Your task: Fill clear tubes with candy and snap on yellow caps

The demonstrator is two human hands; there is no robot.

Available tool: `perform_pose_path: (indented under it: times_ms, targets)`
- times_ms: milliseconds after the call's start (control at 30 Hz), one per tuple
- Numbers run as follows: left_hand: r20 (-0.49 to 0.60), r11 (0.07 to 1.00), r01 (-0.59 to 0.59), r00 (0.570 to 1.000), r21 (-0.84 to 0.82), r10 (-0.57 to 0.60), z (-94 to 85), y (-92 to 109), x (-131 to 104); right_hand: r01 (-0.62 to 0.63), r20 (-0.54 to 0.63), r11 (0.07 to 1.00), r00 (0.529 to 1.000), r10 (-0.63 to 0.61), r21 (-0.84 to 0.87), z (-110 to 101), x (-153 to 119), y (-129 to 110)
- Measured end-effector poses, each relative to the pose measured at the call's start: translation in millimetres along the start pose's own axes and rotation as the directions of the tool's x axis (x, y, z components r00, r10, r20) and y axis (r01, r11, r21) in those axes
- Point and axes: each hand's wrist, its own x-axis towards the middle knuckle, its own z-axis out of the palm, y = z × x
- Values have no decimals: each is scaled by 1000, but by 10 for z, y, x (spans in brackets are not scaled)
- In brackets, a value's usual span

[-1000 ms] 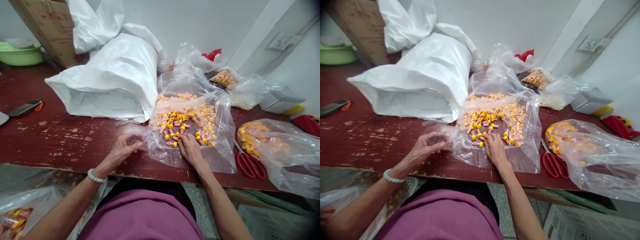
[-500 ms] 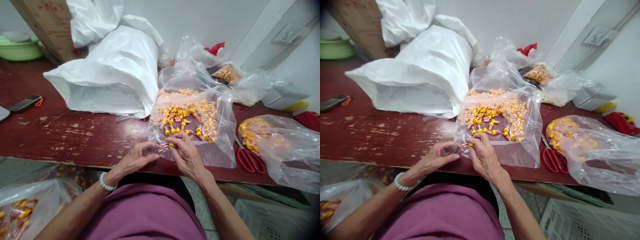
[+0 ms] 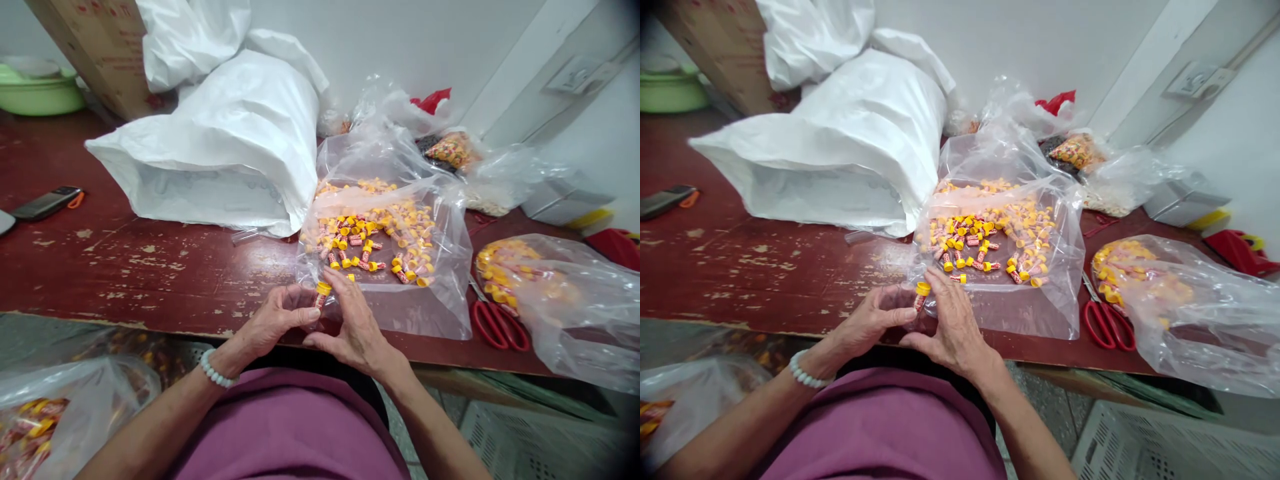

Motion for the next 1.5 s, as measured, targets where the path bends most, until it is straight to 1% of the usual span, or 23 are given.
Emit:
perform_pose_path:
  times_ms: [100, 167, 200, 267, 367, 467, 567, 633, 733, 800, 833, 867, 900, 933, 967, 1000, 1067, 1100, 1167, 1267, 1367, 1433, 1500]
  targets:
    - [6, 997, 20, 1000, -76, -20, 38, -11, -9, 7, -79, 999, 997, -9, -33, 91, -5, -3]
    - [4, 991, 43, 999, -129, -43, 50, -34, -9, -2, -118, 998, 993, -6, -66, 95, 6, -17]
    - [1, 988, 62, 998, -143, -63, 51, -44, -9, -6, -103, 997, 995, -2, -75, 72, 15, -23]
    - [-20, 986, 96, 995, -134, -100, 45, -56, -12, -6, -12, 998, 1000, 5, -60, -15, 40, -34]
    - [-69, 997, 69, 995, -17, -70, 41, -54, -20, -55, 127, 998, 991, 51, 35, -168, 85, -47]
    - [-20, 994, 68, 998, 81, -66, 57, -64, -24, -105, 145, 988, 985, 88, 109, -222, 128, -54]
    - [18, 992, 83, 996, 94, -85, 76, -98, -18, -90, 186, 982, 981, 58, 166, -179, 158, -46]
    - [28, 992, 60, 998, 106, -64, 79, -120, -10, -132, 219, 964, 972, 80, 232, -152, 172, -24]
    - [84, 993, 51, 995, 104, -60, 70, -143, -4, -267, 187, 893, 959, 211, 362, -179, 196, 28]
    - [107, 992, 106, 988, 72, -114, 59, -156, -10, -323, 90, 826, 944, 318, 462, -247, 213, 57]
    - [108, 989, 145, 983, 34, -148, 53, -163, -14, -321, 20, 812, 934, 357, 488, -288, 217, 61]
    - [100, 983, 181, 979, -24, -177, 49, -169, -19, -301, -64, 822, 924, 376, 483, -327, 215, 55]
    - [88, 975, 201, 977, -99, -192, 45, -172, -24, -262, -160, 860, 918, 362, 438, -357, 204, 39]
    - [75, 962, 202, 979, -182, -192, 45, -172, -27, -207, -250, 913, 919, 305, 353, -372, 183, 15]
    - [65, 944, 192, 981, -268, -181, 46, -169, -28, -138, -313, 961, 926, 211, 242, -367, 151, -16]
    - [58, 921, 176, 984, -347, -166, 51, -162, -29, -55, -341, 990, 935, 96, 129, -339, 109, -50]
    - [40, 866, 140, 990, -480, -139, 65, -144, -30, 125, -306, 991, 943, -133, -46, -223, 3, -115]
    - [32, 836, 124, 991, -534, -127, 73, -136, -32, 196, -270, 976, 938, -216, -98, -148, -54, -142]
    - [19, 787, 111, 992, -607, -126, 84, -131, -40, 264, -216, 953, 932, -292, -149, -7, -156, -190]
    - [-4, 785, 107, 990, -610, -138, 70, -146, -50, 257, -167, 962, 949, -269, -88, 84, -222, -236]
    - [-89, 865, 37, 992, -501, -94, 31, -151, -38, 186, -171, 981, 970, -175, 53, 27, -154, -149]
    - [-168, 933, -6, 984, -360, -58, 8, -135, -24, 51, -214, 999, 976, -46, 15, -26, -57, 41]
    - [-217, 976, -20, 976, -216, -28, -9, -115, -12, -124, -216, 983, 972, 93, -133, -52, 42, 309]
